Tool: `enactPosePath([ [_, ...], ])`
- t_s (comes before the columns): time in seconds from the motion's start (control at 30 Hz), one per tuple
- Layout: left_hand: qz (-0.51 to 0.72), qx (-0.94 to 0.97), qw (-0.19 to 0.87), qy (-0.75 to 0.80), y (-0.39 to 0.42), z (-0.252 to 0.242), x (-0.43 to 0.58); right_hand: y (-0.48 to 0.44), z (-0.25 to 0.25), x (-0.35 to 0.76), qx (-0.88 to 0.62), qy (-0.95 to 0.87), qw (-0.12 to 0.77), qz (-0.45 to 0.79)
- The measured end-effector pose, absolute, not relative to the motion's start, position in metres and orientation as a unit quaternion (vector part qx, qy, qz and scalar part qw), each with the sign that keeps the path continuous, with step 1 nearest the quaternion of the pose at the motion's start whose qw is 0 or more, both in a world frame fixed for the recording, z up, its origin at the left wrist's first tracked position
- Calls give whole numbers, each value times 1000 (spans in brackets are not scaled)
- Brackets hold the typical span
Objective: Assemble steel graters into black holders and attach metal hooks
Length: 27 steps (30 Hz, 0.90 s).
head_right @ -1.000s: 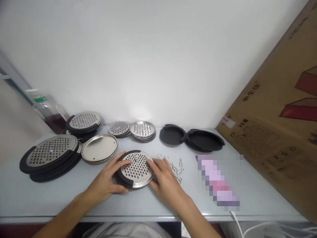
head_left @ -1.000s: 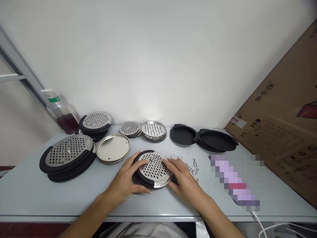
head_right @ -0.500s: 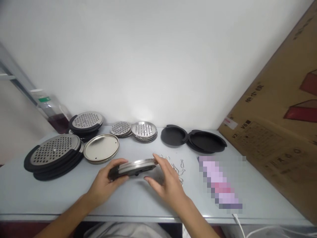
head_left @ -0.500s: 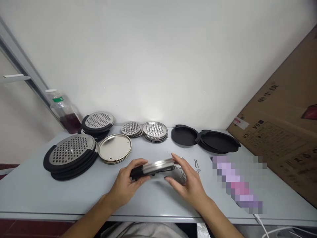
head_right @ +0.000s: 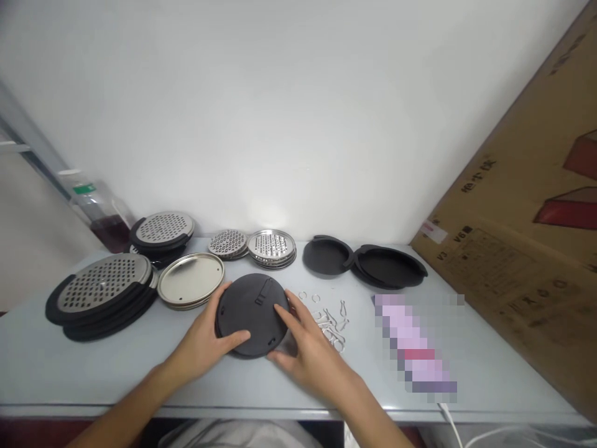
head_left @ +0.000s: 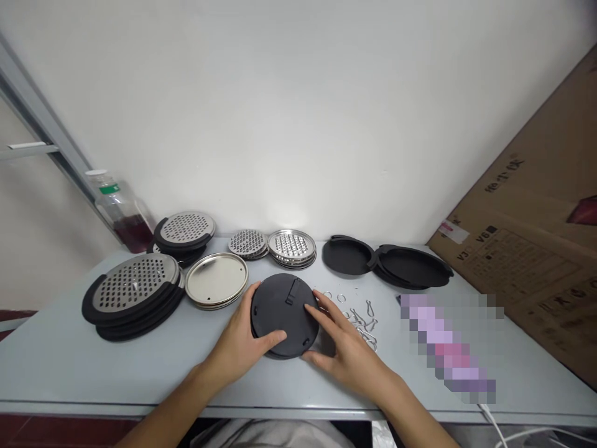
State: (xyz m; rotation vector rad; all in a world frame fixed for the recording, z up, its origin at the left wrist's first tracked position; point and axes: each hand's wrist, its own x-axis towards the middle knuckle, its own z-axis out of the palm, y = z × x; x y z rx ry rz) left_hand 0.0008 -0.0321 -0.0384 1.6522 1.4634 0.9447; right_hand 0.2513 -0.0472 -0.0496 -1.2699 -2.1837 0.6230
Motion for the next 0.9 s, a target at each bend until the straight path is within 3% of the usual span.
enactPosePath([
  [0.47,244,738,240,581,-29,-55,-10,-45,-48,251,-480,-811,237,235],
  [0.9,285,754,153,572,-27,-43,-13,-51,-34,253,-448,-843,215,207],
])
